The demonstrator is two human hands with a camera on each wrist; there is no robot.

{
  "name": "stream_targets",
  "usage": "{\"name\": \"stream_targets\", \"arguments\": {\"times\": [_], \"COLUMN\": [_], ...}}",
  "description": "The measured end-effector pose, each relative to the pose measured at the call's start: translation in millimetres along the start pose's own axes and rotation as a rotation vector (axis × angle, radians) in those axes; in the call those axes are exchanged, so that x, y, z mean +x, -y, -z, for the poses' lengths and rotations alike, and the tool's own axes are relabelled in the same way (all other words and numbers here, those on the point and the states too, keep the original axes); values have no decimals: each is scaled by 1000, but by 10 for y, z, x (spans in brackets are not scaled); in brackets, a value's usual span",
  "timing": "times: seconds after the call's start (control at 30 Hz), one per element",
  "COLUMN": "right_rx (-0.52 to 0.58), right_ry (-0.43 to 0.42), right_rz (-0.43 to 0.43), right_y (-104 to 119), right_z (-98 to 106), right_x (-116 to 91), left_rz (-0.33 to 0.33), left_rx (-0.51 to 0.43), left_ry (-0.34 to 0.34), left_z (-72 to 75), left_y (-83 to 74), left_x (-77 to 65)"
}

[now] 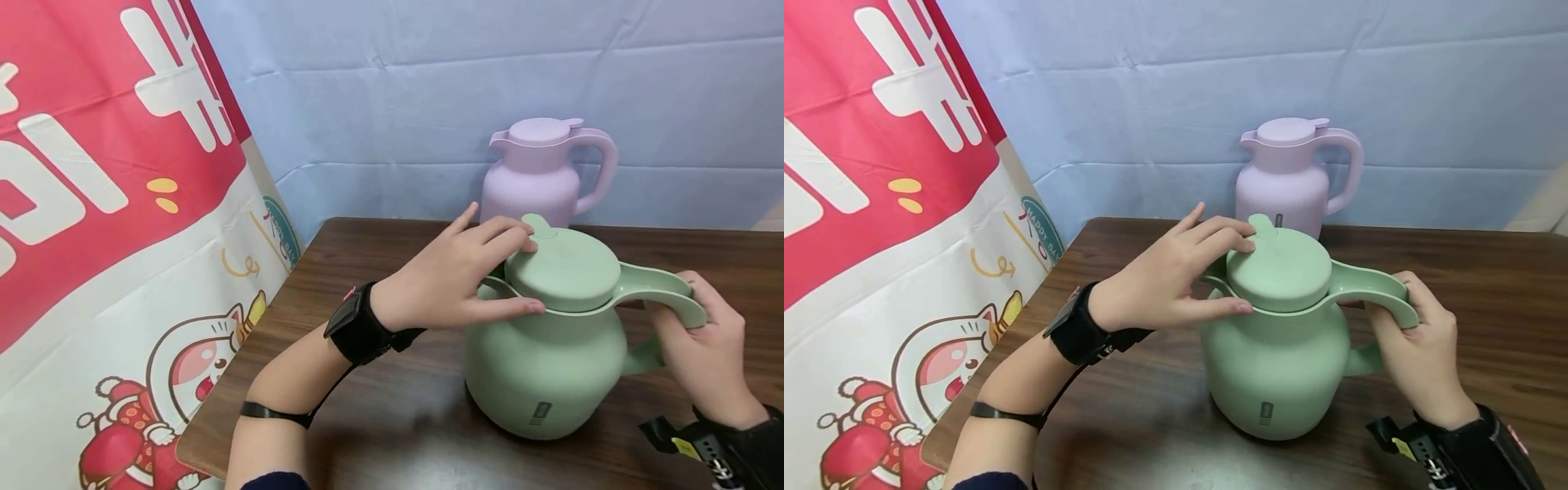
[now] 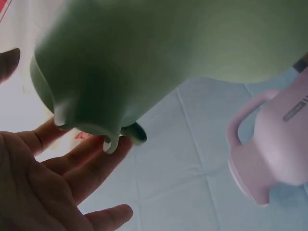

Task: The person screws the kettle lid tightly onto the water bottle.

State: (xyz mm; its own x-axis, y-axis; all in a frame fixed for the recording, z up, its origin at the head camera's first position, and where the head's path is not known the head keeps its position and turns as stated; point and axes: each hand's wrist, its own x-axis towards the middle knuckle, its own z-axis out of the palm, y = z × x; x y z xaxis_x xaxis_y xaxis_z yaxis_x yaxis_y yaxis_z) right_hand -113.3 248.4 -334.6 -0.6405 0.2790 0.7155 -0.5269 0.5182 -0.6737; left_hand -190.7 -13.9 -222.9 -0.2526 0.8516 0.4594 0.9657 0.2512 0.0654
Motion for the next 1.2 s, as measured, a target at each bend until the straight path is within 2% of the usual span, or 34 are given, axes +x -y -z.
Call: {"name": "stream_targets", "arguments": {"times": [0.13, 0.27, 0.37, 0.47, 0.6, 0.7, 0.77, 0.9, 1.1, 1.2], "right_rx": [-49, -66, -71, -90, -62, -27, -15, -22, -24, -17], "right_ry": [7, -13, -17, -6, 1, 4, 9, 16, 28, 27], "right_rz": [-23, -25, -14, -29, -25, 7, 24, 46, 64, 69], "right_y": [10, 8, 5, 12, 26, 32, 32, -8, -92, -115], "right_z": [7, 23, 39, 47, 39, 27, 19, 30, 57, 59], "right_x": [-11, -17, -13, -11, -15, -13, -9, -9, -18, -11], "left_rz": [36, 82, 124, 147, 132, 93, 58, -7, -84, -120], "left_rx": [-42, 16, 46, 49, 45, 49, 66, 122, 295, 320], "left_ry": [-4, -22, 17, 93, 236, 360, 417, 438, 362, 351], "left_z": [-44, -93, -104, -86, -41, -10, 2, -27, -128, -147], "left_y": [-56, -175, -247, -273, -273, -281, -302, -380, -470, -445], "left_x": [152, 308, 393, 436, 455, 474, 491, 527, 530, 532]}}
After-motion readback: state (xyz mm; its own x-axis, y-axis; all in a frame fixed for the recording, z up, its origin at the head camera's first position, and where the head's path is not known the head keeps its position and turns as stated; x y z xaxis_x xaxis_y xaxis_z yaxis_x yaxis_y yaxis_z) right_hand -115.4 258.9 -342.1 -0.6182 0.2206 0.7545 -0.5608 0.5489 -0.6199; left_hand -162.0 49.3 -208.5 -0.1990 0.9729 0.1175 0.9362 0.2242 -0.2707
